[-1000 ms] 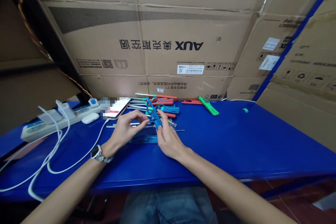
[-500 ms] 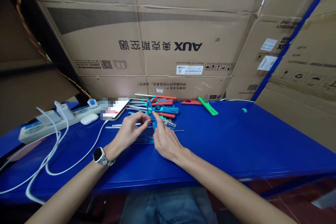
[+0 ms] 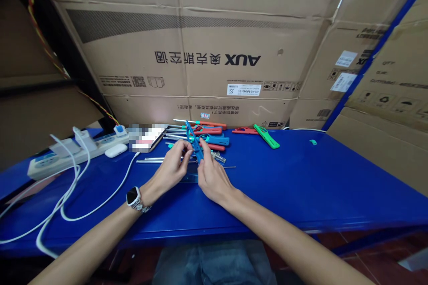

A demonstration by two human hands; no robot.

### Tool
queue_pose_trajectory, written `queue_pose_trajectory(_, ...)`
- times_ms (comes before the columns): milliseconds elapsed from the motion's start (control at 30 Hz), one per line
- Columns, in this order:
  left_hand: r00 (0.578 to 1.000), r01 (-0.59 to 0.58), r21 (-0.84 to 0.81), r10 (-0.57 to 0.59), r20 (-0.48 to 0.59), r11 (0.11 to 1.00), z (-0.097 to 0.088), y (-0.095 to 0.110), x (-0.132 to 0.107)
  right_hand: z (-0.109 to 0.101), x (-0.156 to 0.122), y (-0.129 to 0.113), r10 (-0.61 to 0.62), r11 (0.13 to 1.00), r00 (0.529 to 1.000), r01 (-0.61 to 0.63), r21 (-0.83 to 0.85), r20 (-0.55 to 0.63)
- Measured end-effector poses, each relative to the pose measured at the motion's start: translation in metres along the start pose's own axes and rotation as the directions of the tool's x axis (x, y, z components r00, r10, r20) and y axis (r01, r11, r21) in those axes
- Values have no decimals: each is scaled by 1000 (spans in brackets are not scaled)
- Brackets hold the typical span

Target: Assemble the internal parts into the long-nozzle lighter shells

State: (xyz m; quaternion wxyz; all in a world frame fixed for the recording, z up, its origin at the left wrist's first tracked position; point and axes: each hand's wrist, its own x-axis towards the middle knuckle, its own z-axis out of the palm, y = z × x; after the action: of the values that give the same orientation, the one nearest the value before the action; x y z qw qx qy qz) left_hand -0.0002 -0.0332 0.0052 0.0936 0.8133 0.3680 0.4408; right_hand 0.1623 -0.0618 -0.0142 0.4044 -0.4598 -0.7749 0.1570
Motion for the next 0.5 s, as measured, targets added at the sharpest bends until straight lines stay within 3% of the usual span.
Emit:
queue_pose_trajectory(133, 1000, -3, -22, 2, -17, 1000, -5, 2, -1, 0, 0, 4, 44, 997, 997, -40, 63, -68)
queue_pose_trajectory(267, 990, -15, -22, 18, 142, 1000, -14, -8, -2, -6, 2, 8, 103, 993, 992, -99, 61, -76)
queue_pose_trajectory(500, 930, -35, 3, 31, 367, 999, -19, -22, -5, -29, 13, 24, 229, 973, 970, -230, 2, -76)
